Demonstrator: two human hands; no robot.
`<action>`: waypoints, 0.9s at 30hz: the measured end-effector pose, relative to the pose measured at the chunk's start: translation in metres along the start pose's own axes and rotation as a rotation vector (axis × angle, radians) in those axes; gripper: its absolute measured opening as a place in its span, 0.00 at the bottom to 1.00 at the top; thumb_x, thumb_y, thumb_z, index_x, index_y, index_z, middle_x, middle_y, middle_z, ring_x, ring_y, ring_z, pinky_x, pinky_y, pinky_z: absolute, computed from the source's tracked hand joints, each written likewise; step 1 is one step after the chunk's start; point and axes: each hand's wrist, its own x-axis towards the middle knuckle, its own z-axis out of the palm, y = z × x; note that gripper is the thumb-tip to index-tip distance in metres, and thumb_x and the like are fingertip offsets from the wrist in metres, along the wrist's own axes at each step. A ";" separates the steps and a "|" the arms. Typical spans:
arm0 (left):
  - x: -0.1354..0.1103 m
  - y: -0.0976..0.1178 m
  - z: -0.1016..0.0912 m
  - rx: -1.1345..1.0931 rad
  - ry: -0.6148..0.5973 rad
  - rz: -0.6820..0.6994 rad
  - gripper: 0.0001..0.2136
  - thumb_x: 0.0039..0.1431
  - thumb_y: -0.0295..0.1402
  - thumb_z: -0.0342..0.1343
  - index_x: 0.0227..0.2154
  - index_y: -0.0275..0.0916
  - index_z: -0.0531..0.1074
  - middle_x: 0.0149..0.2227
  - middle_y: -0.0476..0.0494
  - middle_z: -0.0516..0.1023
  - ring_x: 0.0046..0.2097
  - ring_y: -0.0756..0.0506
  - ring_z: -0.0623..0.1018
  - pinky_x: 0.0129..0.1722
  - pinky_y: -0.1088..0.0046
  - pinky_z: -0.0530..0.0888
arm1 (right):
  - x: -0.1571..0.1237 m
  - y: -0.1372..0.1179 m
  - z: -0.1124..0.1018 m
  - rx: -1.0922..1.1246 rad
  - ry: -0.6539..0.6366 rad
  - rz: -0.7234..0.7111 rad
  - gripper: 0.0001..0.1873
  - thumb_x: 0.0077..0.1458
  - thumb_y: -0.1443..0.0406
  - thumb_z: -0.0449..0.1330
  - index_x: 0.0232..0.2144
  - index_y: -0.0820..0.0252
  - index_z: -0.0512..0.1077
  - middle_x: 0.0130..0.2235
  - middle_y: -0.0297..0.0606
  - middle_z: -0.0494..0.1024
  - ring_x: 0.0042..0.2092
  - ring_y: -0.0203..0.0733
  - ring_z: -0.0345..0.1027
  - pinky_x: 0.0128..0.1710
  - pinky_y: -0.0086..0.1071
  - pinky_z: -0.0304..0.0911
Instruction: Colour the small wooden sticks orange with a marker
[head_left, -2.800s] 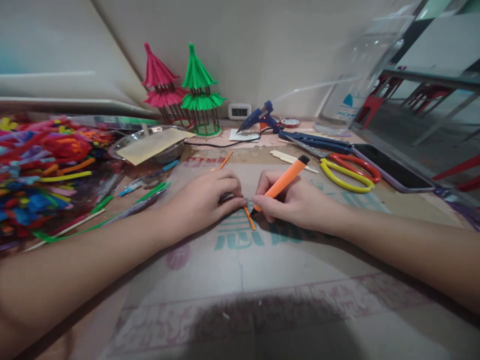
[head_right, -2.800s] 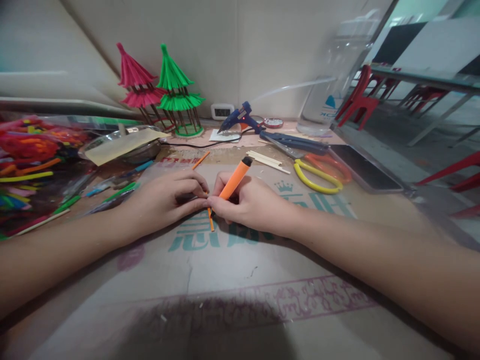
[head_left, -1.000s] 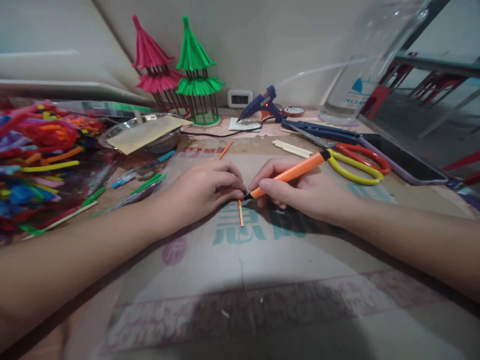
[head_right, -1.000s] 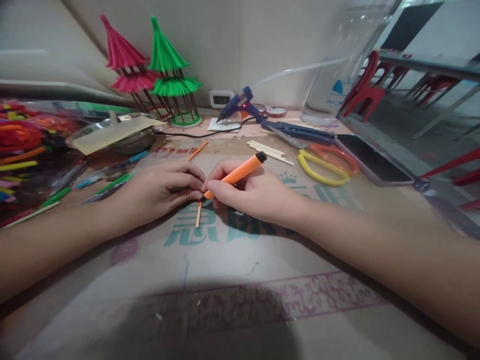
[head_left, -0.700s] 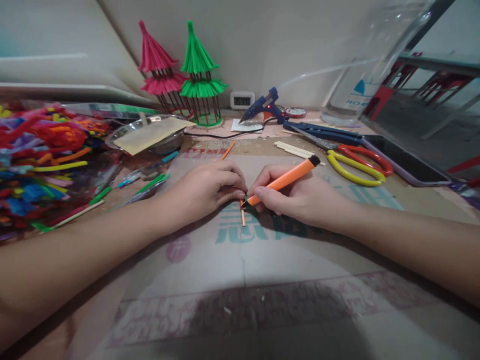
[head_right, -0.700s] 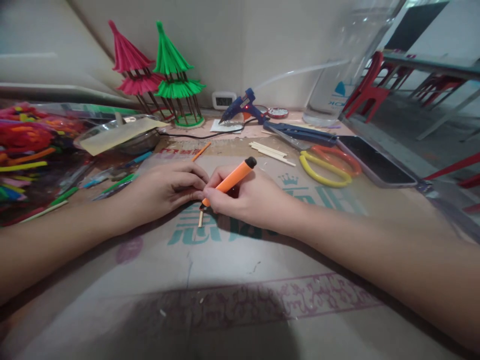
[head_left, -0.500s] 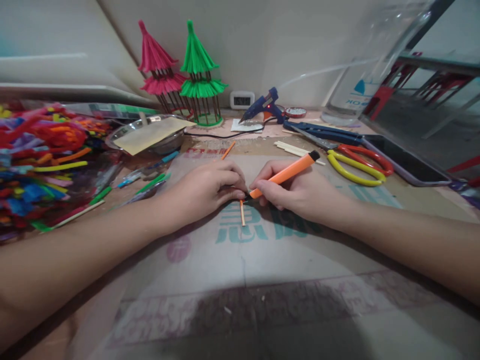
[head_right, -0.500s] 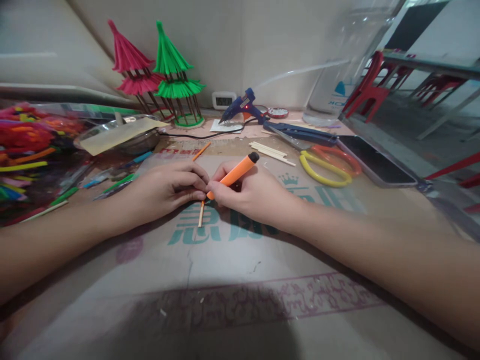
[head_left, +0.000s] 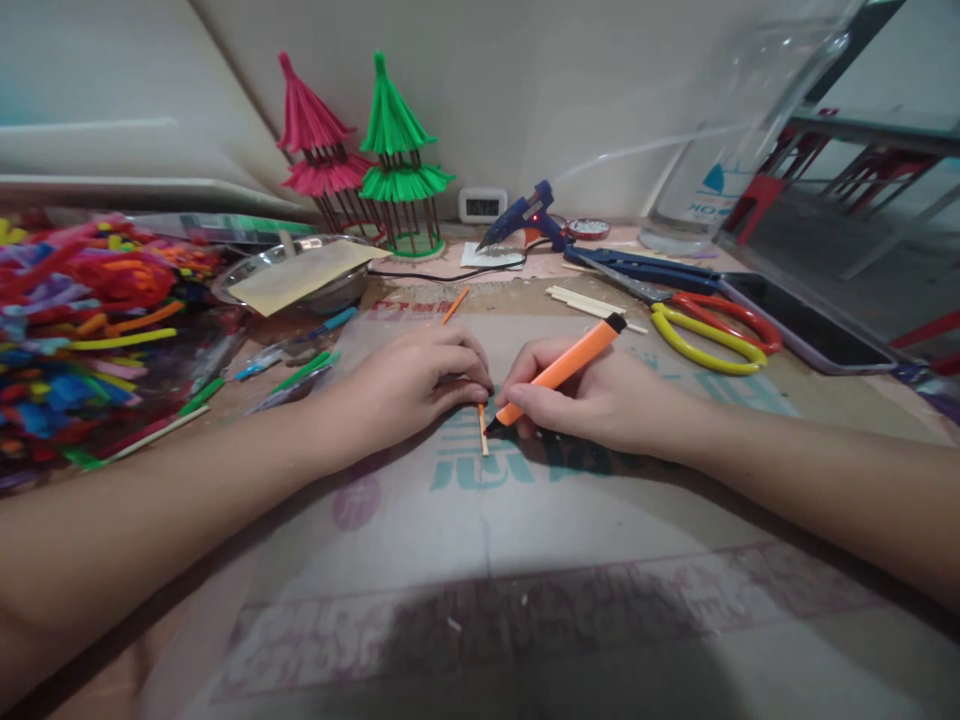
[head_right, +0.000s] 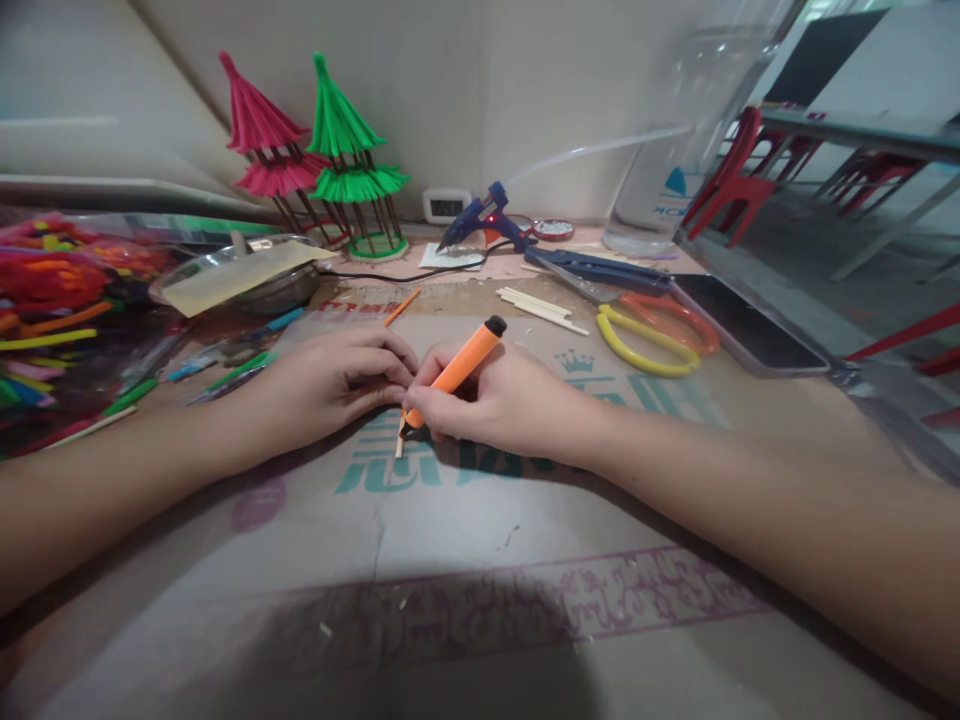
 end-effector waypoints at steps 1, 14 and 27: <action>0.000 0.000 0.000 -0.002 -0.004 -0.001 0.07 0.67 0.32 0.56 0.35 0.40 0.77 0.42 0.46 0.78 0.42 0.47 0.77 0.43 0.70 0.71 | 0.000 0.000 0.000 0.006 -0.006 0.003 0.07 0.59 0.61 0.60 0.30 0.58 0.71 0.23 0.33 0.77 0.25 0.36 0.70 0.26 0.29 0.64; 0.002 0.001 0.002 0.053 0.008 -0.023 0.04 0.66 0.31 0.58 0.35 0.38 0.74 0.38 0.47 0.79 0.40 0.46 0.77 0.41 0.72 0.70 | 0.003 0.007 0.000 -0.046 0.106 -0.014 0.07 0.60 0.61 0.60 0.31 0.57 0.72 0.27 0.34 0.78 0.27 0.37 0.70 0.25 0.29 0.63; 0.001 0.003 0.002 0.034 0.023 -0.011 0.04 0.66 0.30 0.57 0.34 0.37 0.74 0.38 0.46 0.78 0.40 0.46 0.76 0.41 0.71 0.70 | 0.000 0.002 0.001 -0.008 0.012 -0.007 0.06 0.59 0.63 0.59 0.31 0.58 0.71 0.24 0.33 0.76 0.26 0.36 0.69 0.26 0.29 0.63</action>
